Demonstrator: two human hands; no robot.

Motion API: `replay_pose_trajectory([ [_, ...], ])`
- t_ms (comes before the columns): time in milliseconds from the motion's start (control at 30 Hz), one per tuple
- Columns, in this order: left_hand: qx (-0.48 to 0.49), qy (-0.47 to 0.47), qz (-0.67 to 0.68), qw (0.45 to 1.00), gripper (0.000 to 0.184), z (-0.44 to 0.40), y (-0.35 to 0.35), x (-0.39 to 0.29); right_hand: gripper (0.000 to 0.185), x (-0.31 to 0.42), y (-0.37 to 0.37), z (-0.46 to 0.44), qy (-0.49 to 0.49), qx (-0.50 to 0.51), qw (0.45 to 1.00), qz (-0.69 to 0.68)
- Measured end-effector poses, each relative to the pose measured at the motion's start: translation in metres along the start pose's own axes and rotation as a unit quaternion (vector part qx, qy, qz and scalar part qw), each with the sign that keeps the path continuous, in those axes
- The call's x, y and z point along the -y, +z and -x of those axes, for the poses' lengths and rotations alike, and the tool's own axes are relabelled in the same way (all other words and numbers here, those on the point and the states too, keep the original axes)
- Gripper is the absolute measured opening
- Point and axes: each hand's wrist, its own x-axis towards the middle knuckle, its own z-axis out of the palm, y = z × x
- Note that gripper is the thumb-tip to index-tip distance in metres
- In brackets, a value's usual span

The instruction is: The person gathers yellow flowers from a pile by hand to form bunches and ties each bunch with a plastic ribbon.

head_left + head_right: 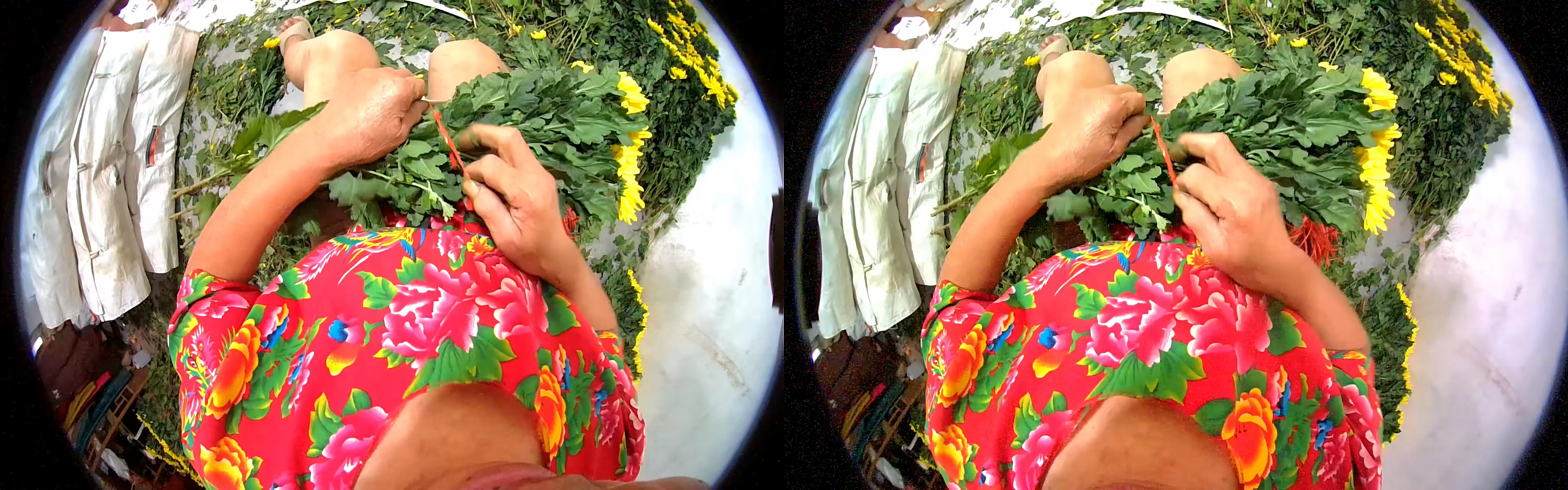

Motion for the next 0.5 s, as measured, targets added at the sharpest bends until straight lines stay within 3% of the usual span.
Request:
replay_pose_trajectory([
  [67,-0.011,0.013,-0.008,1.0,0.013,0.002,0.0,-0.002,0.008,-0.009,0.01,-0.002,0.021,0.028,0.986,-0.162],
  [133,-0.021,-0.037,0.194,0.98,0.012,0.006,0.0,-0.005,0.013,-0.008,0.01,0.0,0.199,0.041,0.89,-0.409],
  [167,-0.041,-0.017,0.241,0.969,0.011,0.007,-0.003,-0.005,0.015,-0.012,0.002,-0.002,0.237,0.053,0.859,-0.45],
  [200,-0.034,-0.017,0.241,0.97,0.011,0.008,-0.013,-0.013,0.015,-0.009,-0.001,-0.008,0.203,0.037,0.875,-0.438],
  [300,-0.165,0.049,0.195,0.966,0.01,0.007,-0.037,-0.019,0.016,0.0,-0.006,-0.03,0.086,-0.001,0.898,-0.431],
  [367,-0.096,-0.06,0.454,0.884,0.016,0.013,-0.043,-0.029,0.017,-0.004,-0.012,-0.038,0.088,0.017,0.915,-0.393],
  [433,-0.028,-0.119,0.581,0.805,0.023,0.014,-0.038,-0.03,0.019,-0.019,-0.011,-0.04,0.13,0.036,0.911,-0.39],
  [500,0.014,-0.162,0.624,0.765,0.03,0.012,-0.022,-0.021,0.019,-0.043,-0.002,-0.035,0.164,0.034,0.894,-0.415],
])
